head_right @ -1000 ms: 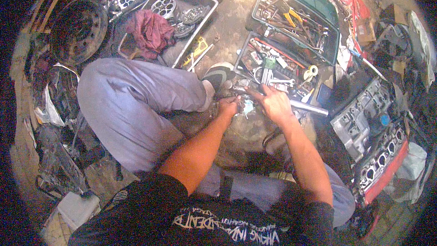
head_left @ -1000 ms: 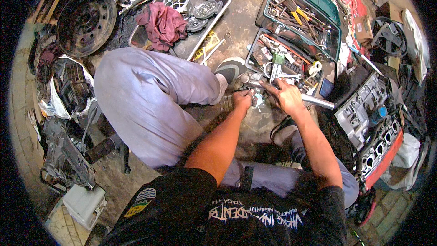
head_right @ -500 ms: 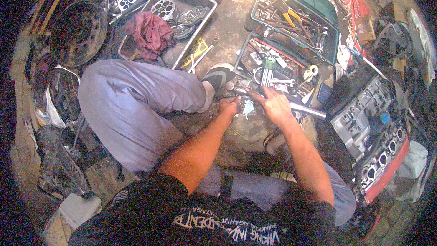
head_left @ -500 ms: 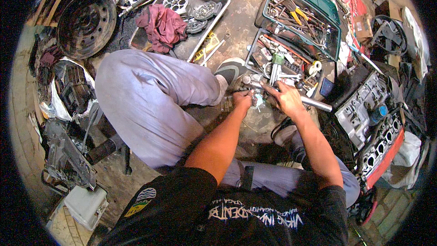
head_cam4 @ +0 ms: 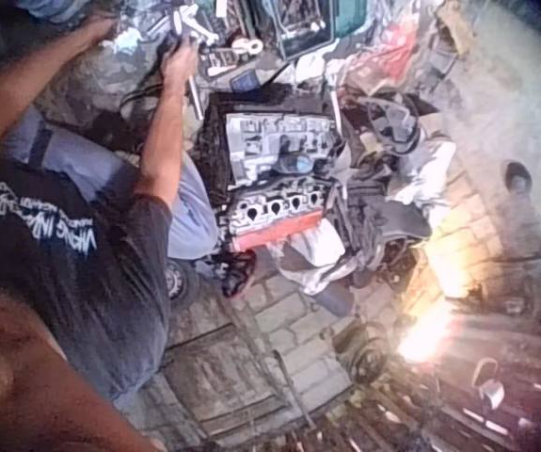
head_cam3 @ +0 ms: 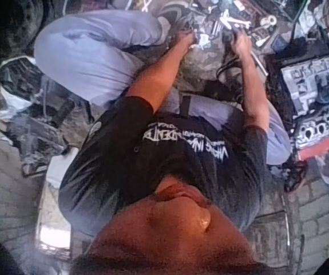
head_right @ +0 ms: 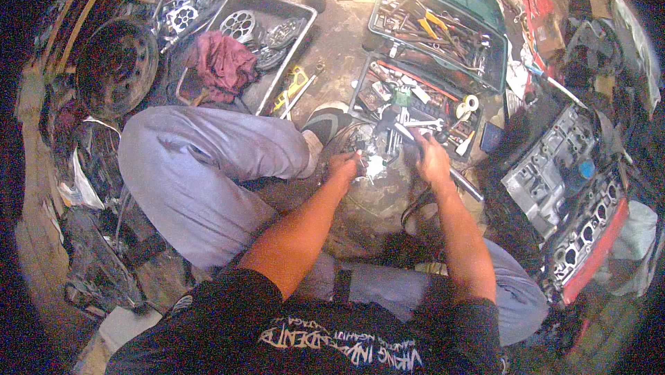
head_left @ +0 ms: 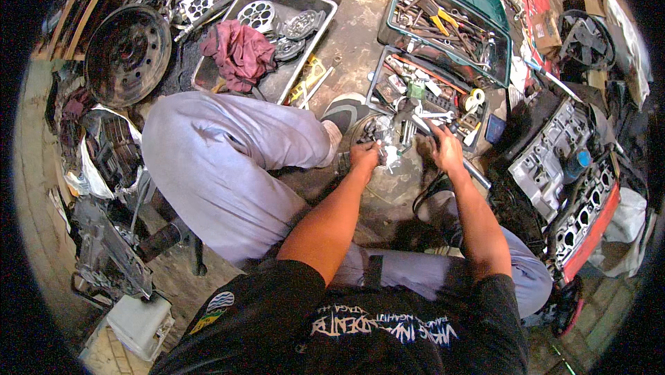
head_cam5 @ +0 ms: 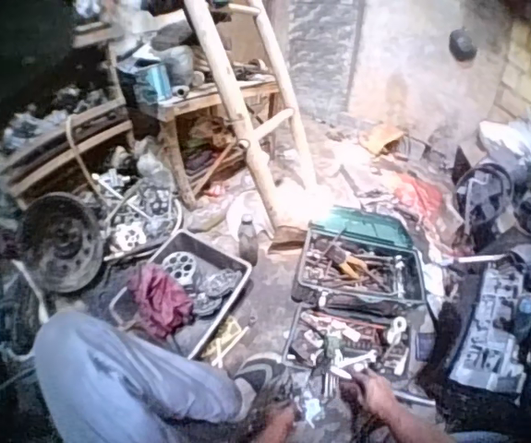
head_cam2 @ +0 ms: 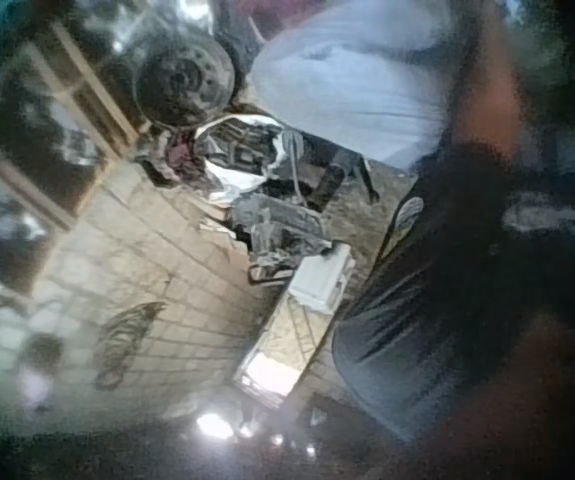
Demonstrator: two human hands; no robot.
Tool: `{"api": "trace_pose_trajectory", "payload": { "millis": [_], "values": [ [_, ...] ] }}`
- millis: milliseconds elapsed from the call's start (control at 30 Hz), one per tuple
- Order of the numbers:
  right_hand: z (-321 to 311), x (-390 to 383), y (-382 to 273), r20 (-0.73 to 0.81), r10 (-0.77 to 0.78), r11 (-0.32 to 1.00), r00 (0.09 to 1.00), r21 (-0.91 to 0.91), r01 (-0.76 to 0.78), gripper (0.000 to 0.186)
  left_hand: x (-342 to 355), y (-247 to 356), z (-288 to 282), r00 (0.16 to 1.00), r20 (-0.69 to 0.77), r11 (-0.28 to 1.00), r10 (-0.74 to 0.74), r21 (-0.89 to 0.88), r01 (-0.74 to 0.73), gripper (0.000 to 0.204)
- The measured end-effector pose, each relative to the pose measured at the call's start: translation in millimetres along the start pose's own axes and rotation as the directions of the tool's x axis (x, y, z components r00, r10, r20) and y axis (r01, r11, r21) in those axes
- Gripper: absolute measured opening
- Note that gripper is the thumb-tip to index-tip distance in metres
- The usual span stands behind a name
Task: The person sits on the floor and uses a wrench to loosen and tighten bolts on a small engine component. They repeatedly rotate the part to access different sides and adjust the tool as needed.
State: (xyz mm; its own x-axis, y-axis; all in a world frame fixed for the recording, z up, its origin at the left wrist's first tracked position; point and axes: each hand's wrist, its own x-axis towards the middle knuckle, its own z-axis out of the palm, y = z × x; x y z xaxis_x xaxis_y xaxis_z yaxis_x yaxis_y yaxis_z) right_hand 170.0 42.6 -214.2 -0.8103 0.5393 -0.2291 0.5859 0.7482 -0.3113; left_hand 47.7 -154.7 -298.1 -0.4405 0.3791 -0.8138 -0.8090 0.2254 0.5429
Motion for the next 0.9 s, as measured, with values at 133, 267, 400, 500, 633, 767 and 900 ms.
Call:
{"api": "trace_pose_trajectory", "payload": {
  "millis": [133, 267, 400, 500, 633, 767, 900],
  "values": [
    [14.3, 9.3, 22.9, -0.042, 0.058, 0.995, 0.997, 0.088, -0.054, 0.048, -1.9, 2.7, -4.6, 0.999, 0.016, 0.994, 0.050, 0.091, -0.052, 0.022],
    [26.7, 17.3, 30.1, -0.010, 0.102, 0.992, 0.995, 0.081, -0.101, 0.046, -18.0, 20.1, -1.0, 0.989, -0.101, 0.957, 0.111, 0.279, -0.079, 0.024],
    [46.4, 12.5, 35.7, -0.084, 0.125, 0.991, 0.989, -0.027, -0.127, 0.038, -35.1, 39.7, 4.5, 0.998, -0.062, 0.984, 0.026, 0.180, -0.015, 0.026],
    [45.9, 6.3, 16.5, -0.218, 0.167, 0.985, 0.961, -0.008, -0.173, 0.037, -18.9, 22.9, -4.8, 0.993, -0.106, 0.965, 0.061, 0.261, -0.031, 0.027],
    [50.9, -9.0, -27.5, -0.317, 0.154, 0.972, 0.936, 0.216, -0.087, 0.028, -25.8, 33.8, 0.8, 0.999, -0.023, 0.969, 0.031, 0.245, -0.025, 0.029],
    [38.4, -2.2, -72.8, 0.393, 0.087, 0.777, 0.915, 0.548, -0.310, 0.032, -1.2, 13.3, -11.5, 0.992, -0.045, 0.946, 0.120, 0.307, -0.101, 0.035],
    [88.0, -11.6, -76.3, 0.218, 0.135, 0.845, 0.967, 0.484, -0.227, 0.028, 8.3, 10.8, -15.7, 0.999, -0.038, 0.971, 0.012, 0.239, -0.002, 0.042]
  ]
}}
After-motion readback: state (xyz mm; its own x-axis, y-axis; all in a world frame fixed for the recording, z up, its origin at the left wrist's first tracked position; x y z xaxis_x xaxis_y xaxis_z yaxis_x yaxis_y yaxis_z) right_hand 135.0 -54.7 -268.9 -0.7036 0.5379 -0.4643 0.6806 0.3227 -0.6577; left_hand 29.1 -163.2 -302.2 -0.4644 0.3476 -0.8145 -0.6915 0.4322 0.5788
